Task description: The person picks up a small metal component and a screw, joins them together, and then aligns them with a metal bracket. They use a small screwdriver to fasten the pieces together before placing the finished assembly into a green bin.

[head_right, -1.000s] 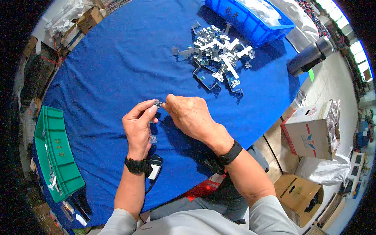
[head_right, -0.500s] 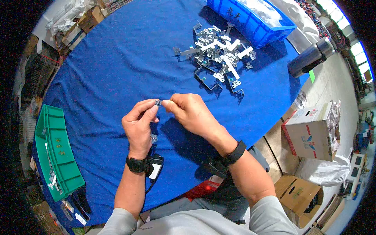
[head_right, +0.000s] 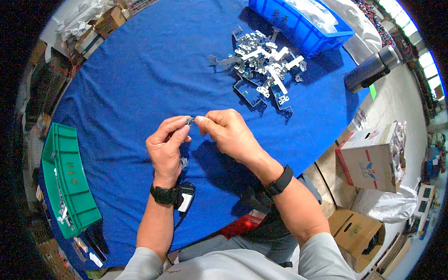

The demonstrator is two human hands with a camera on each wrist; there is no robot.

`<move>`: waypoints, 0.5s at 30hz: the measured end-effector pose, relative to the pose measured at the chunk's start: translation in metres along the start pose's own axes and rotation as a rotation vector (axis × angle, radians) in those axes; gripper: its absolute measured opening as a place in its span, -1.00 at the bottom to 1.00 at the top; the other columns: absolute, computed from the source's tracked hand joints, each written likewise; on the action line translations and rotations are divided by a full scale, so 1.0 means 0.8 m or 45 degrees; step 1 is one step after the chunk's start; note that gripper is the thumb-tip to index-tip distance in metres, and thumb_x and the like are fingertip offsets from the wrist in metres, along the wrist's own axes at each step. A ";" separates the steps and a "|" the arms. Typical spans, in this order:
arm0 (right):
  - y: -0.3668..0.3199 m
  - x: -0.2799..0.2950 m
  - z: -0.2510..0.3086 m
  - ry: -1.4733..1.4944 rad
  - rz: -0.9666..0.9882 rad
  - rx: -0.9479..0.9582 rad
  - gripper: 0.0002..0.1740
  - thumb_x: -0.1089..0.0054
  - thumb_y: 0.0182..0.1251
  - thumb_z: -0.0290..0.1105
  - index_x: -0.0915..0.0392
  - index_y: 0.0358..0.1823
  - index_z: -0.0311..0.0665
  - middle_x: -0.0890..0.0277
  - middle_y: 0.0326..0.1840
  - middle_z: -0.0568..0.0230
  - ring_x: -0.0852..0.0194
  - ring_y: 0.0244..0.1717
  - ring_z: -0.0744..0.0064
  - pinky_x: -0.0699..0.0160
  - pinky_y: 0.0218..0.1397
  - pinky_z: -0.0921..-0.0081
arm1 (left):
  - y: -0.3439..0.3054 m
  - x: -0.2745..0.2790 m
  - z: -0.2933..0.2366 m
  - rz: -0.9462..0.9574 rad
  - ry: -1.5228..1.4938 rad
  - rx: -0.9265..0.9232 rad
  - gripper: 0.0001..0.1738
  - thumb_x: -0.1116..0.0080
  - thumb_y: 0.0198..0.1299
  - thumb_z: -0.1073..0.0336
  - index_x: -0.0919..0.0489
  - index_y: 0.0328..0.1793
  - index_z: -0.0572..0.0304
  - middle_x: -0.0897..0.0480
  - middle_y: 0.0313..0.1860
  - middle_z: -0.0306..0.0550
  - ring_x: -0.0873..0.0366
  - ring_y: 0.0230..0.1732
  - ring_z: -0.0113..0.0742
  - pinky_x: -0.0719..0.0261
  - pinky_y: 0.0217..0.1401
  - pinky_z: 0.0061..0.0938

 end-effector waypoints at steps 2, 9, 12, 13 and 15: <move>-0.001 -0.001 -0.001 -0.048 0.000 -0.025 -0.56 -0.22 0.43 -0.26 -0.45 -0.60 -0.37 -0.49 -0.63 -0.04 -0.29 -0.67 0.03 -0.31 -0.55 0.27 | 0.001 -0.001 0.000 0.042 0.037 -0.044 -0.80 -0.27 0.23 0.55 -0.73 -0.02 0.33 -0.74 -0.08 -0.06 -0.63 -0.28 -0.49 -0.63 -0.31 -0.61; -0.008 -0.008 0.011 -0.923 -0.280 0.842 -0.65 -0.20 0.43 -0.27 -0.37 -0.47 -0.31 -0.44 -0.66 0.02 -0.54 -0.54 -0.01 -0.38 -0.52 0.15 | -0.001 0.004 0.015 -0.036 -0.111 0.226 -0.80 -0.27 0.25 0.52 -0.71 -0.01 0.38 -0.74 -0.16 -0.05 -0.62 -0.34 -0.49 -0.61 -0.32 -0.62; -0.011 -0.010 0.017 -1.006 -0.246 0.829 -0.61 -0.19 0.44 -0.28 -0.30 -0.51 -0.30 -0.34 -0.69 -0.03 -0.50 -0.58 -0.04 -0.37 -0.52 0.14 | -0.001 0.002 0.018 -0.005 -0.165 0.302 -0.80 -0.27 0.26 0.51 -0.71 -0.01 0.40 -0.74 -0.18 -0.04 -0.61 -0.35 -0.50 -0.60 -0.33 -0.62; -0.012 -0.009 0.020 -1.006 -0.246 0.829 -0.61 -0.19 0.44 -0.28 -0.30 -0.51 -0.30 -0.34 -0.69 -0.03 -0.50 -0.58 -0.04 -0.37 -0.52 0.14 | -0.001 0.002 0.015 -0.008 -0.127 0.288 -0.80 -0.27 0.25 0.51 -0.71 -0.01 0.39 -0.74 -0.17 -0.05 -0.60 -0.36 -0.50 -0.60 -0.33 -0.63; -0.010 -0.004 0.020 -0.833 -0.203 0.678 -0.63 -0.16 0.47 -0.27 -0.35 -0.49 -0.31 -0.37 -0.66 -0.10 -0.50 -0.58 -0.07 -0.36 -0.52 0.13 | -0.001 0.001 0.013 -0.012 -0.089 0.274 -0.80 -0.27 0.25 0.52 -0.71 -0.02 0.39 -0.74 -0.16 -0.05 -0.60 -0.37 -0.50 -0.59 -0.33 -0.63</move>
Point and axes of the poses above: each hand's wrist, its own y-axis towards the middle knuckle, its own x-axis out of the back of the hand, z = x × y, the point moved 5 cm from there along y, towards the middle knuckle
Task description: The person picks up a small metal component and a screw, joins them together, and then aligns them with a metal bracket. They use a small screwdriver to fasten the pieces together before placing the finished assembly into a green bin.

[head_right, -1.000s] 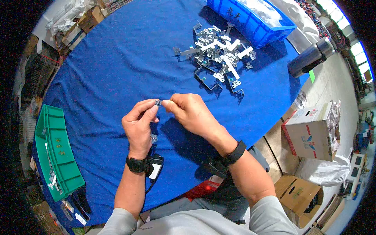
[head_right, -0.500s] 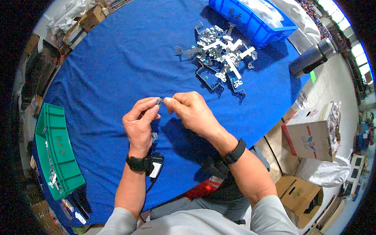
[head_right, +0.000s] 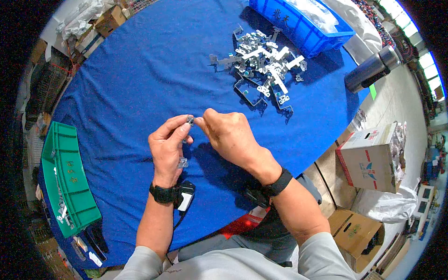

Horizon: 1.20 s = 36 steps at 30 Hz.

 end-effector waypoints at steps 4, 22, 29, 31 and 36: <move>0.000 -0.006 -0.012 0.422 0.185 -0.471 -0.65 -0.16 0.47 -0.27 -0.39 -0.46 -0.32 -0.40 -0.63 -0.13 -0.50 -0.56 -0.11 -0.34 -0.53 0.10 | -0.001 -0.003 -0.009 0.014 0.083 -0.211 -0.81 -0.26 0.24 0.53 -0.73 -0.03 0.36 -0.74 -0.13 -0.07 -0.60 -0.37 -0.49 -0.59 -0.33 -0.62; 0.003 0.001 -0.004 0.269 0.103 -0.231 -0.63 -0.21 0.43 -0.25 -0.38 -0.49 -0.30 -0.40 -0.67 -0.10 -0.47 -0.60 -0.16 -0.36 -0.56 0.06 | 0.000 0.000 -0.009 0.033 0.058 -0.166 -0.80 -0.28 0.23 0.53 -0.73 -0.03 0.37 -0.73 -0.10 -0.05 -0.61 -0.34 -0.48 -0.60 -0.34 -0.62; -0.004 -0.014 -0.009 -0.057 -0.033 0.027 -0.65 -0.20 0.44 -0.23 -0.36 -0.42 -0.29 -0.44 -0.64 -0.01 -0.52 -0.53 -0.13 -0.43 -0.53 0.14 | 0.002 0.004 0.001 -0.026 0.023 -0.015 -0.80 -0.29 0.23 0.52 -0.72 -0.02 0.38 -0.74 -0.16 -0.04 -0.59 -0.41 -0.47 -0.58 -0.37 -0.63; -0.004 -0.009 -0.004 -0.102 -0.073 0.082 -0.67 -0.20 0.43 -0.23 -0.34 -0.40 -0.28 -0.44 -0.64 0.03 -0.53 -0.53 -0.11 -0.44 -0.53 0.15 | 0.002 0.004 0.003 -0.014 -0.011 0.005 -0.79 -0.29 0.23 0.52 -0.71 -0.02 0.39 -0.74 -0.18 -0.04 -0.59 -0.42 -0.47 -0.58 -0.37 -0.63; -0.005 -0.006 0.003 -0.183 -0.033 0.147 -0.68 -0.21 0.42 -0.25 -0.33 -0.40 -0.25 -0.45 -0.65 0.07 -0.51 -0.61 -0.03 -0.40 -0.59 0.14 | 0.003 0.004 0.005 0.022 -0.087 0.025 -0.79 -0.29 0.23 0.51 -0.71 0.00 0.39 -0.74 -0.17 -0.02 -0.60 -0.40 -0.47 -0.59 -0.37 -0.62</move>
Point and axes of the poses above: each hand's wrist, its own y-axis towards the middle knuckle, its own x-axis out of the back of the hand, z = x × y, the point moved 5 cm from there along y, towards the middle knuckle
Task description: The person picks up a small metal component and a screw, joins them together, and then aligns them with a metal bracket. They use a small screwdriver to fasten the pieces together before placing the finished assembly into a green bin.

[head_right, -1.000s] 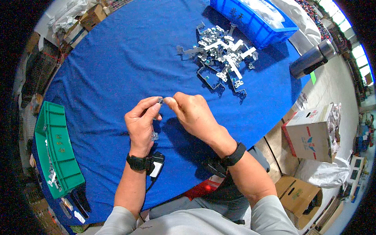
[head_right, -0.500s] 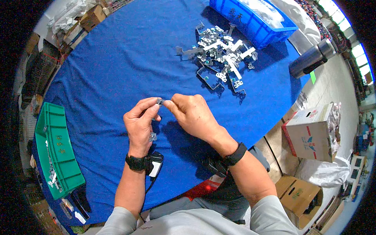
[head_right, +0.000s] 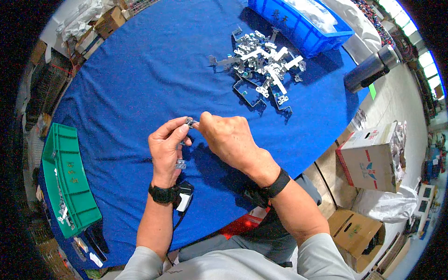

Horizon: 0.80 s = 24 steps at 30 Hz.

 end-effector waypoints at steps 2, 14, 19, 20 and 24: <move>0.000 0.000 -0.002 0.018 0.034 -0.076 -0.68 -0.22 0.42 -0.25 -0.34 -0.40 -0.25 -0.45 -0.65 0.05 -0.52 -0.60 -0.02 -0.39 -0.59 0.14 | -0.001 -0.001 -0.005 0.016 0.052 -0.039 -0.79 -0.28 0.24 0.52 -0.71 -0.01 0.39 -0.74 -0.15 -0.01 -0.62 -0.37 -0.47 -0.60 -0.37 -0.62; 0.001 -0.002 -0.002 0.004 0.002 -0.057 -0.66 -0.18 0.45 -0.25 -0.34 -0.43 -0.25 -0.44 -0.67 0.02 -0.53 -0.60 -0.06 -0.40 -0.59 0.12 | -0.001 0.000 -0.002 -0.017 0.049 -0.021 -0.80 -0.28 0.26 0.50 -0.71 -0.01 0.39 -0.74 -0.16 -0.04 -0.63 -0.33 -0.50 -0.62 -0.35 -0.64; 0.004 0.006 -0.002 0.149 0.016 -0.178 -0.61 -0.16 0.47 -0.23 -0.39 -0.49 -0.32 -0.41 -0.68 -0.05 -0.51 -0.60 -0.07 -0.37 -0.56 0.14 | -0.003 -0.003 -0.008 0.006 0.111 -0.142 -0.81 -0.27 0.25 0.52 -0.72 -0.02 0.35 -0.74 -0.12 -0.04 -0.63 -0.33 -0.48 -0.64 -0.34 -0.61; 0.005 0.004 -0.007 0.344 0.026 -0.333 -0.58 -0.16 0.47 -0.23 -0.43 -0.53 -0.35 -0.41 -0.67 -0.09 -0.48 -0.62 -0.08 -0.34 -0.56 0.15 | -0.004 -0.005 -0.014 0.015 0.167 -0.231 -0.81 -0.27 0.24 0.52 -0.73 -0.03 0.34 -0.73 -0.10 -0.04 -0.63 -0.32 -0.47 -0.65 -0.34 -0.60; 0.006 0.004 -0.012 0.550 0.074 -0.543 -0.52 -0.15 0.47 -0.23 -0.52 -0.60 -0.42 -0.43 -0.63 -0.17 -0.40 -0.65 -0.09 -0.27 -0.56 0.15 | -0.007 -0.009 -0.019 0.015 0.175 -0.290 -0.82 -0.28 0.23 0.53 -0.73 -0.04 0.32 -0.73 -0.08 -0.04 -0.63 -0.31 -0.46 -0.65 -0.34 -0.58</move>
Point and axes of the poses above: each hand's wrist, its own y-axis towards the middle knuckle, its own x-axis out of the back of the hand, z = x × y, the point moved 5 cm from there along y, towards the middle knuckle
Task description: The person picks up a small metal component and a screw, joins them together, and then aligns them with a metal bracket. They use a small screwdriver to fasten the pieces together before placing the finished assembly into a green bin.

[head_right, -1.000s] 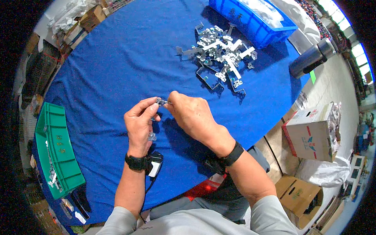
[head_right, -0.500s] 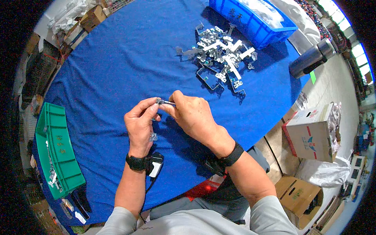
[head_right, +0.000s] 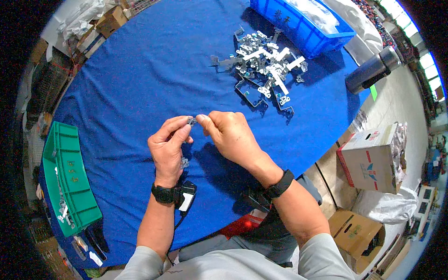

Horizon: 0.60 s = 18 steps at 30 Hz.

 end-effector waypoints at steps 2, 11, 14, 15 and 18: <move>0.000 0.000 -0.003 -0.022 0.011 0.019 -0.55 -0.16 0.47 -0.23 -0.51 -0.56 -0.41 -0.44 -0.63 -0.15 -0.43 -0.64 -0.10 -0.29 -0.56 0.14 | 0.000 0.001 0.002 -0.011 -0.001 0.010 -0.82 -0.27 0.23 0.54 -0.73 -0.05 0.33 -0.73 -0.08 -0.03 -0.64 -0.30 -0.45 -0.65 -0.33 -0.58; -0.004 -0.007 0.004 -0.430 -0.086 0.456 -0.65 -0.20 0.43 -0.29 -0.33 -0.48 -0.27 -0.40 -0.69 -0.05 -0.51 -0.57 -0.14 -0.38 -0.57 0.10 | -0.002 0.003 0.020 -0.062 -0.136 0.234 -0.81 -0.26 0.26 0.52 -0.72 -0.02 0.38 -0.74 -0.15 -0.06 -0.62 -0.32 -0.48 -0.64 -0.34 -0.59; -0.005 -0.003 0.010 -0.428 -0.073 0.426 -0.63 -0.20 0.43 -0.29 -0.32 -0.50 -0.27 -0.39 -0.70 -0.05 -0.49 -0.59 -0.14 -0.38 -0.58 0.11 | -0.001 0.002 0.014 -0.065 -0.123 0.199 -0.81 -0.26 0.25 0.52 -0.72 -0.03 0.38 -0.74 -0.15 -0.06 -0.62 -0.32 -0.48 -0.63 -0.33 -0.59; -0.005 -0.002 0.009 -0.378 -0.068 0.385 -0.63 -0.20 0.43 -0.28 -0.32 -0.50 -0.27 -0.39 -0.70 -0.04 -0.49 -0.59 -0.15 -0.38 -0.57 0.10 | -0.002 0.002 0.012 -0.065 -0.123 0.200 -0.81 -0.26 0.25 0.52 -0.72 -0.03 0.38 -0.74 -0.15 -0.06 -0.62 -0.32 -0.48 -0.63 -0.33 -0.59; 0.002 -0.002 -0.003 -0.176 -0.001 0.226 -0.63 -0.20 0.44 -0.27 -0.33 -0.51 -0.27 -0.39 -0.70 -0.04 -0.49 -0.59 -0.14 -0.38 -0.58 0.10 | -0.001 -0.001 0.006 -0.045 -0.074 0.130 -0.81 -0.26 0.25 0.52 -0.72 -0.03 0.37 -0.74 -0.15 -0.07 -0.62 -0.32 -0.49 -0.63 -0.32 -0.60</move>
Point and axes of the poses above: each hand's wrist, its own y-axis towards the middle knuckle, its own x-axis out of the back of the hand, z = x × y, the point moved 5 cm from there along y, towards the middle knuckle
